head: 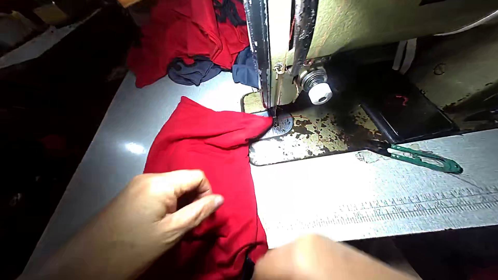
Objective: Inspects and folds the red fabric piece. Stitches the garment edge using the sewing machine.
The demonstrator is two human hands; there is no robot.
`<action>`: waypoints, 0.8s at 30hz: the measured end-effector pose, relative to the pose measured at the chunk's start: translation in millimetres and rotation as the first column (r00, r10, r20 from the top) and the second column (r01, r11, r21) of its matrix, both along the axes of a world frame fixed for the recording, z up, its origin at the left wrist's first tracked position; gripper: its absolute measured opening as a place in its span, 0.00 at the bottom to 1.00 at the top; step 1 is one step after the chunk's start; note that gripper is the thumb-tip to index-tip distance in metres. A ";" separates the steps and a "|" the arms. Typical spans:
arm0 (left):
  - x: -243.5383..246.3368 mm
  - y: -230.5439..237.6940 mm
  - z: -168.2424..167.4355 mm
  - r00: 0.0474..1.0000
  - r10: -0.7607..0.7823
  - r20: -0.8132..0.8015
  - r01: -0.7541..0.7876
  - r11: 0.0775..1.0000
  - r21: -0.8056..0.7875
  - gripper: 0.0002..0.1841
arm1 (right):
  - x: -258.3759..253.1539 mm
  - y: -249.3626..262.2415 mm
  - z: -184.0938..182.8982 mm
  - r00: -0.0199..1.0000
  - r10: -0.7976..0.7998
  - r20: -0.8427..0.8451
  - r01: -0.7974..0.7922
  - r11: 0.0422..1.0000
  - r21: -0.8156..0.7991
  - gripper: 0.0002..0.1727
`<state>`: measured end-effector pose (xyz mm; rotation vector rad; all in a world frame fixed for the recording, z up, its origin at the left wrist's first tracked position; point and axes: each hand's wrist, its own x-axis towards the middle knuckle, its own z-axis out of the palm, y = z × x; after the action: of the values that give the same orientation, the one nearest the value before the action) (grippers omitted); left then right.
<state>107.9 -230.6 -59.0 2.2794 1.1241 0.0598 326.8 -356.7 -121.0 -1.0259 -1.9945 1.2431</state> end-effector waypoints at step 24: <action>26.2 12.8 -50.8 0.839 0.345 0.419 0.101 0.659 -0.745 0.10 | 9.1 21.8 -41.9 0.777 -0.606 -0.173 0.601 0.795 -0.083 0.09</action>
<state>134.1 -217.8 -109.8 1.3003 0.7857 0.2290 335.9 -334.8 -163.0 -1.3619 -1.3330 0.9549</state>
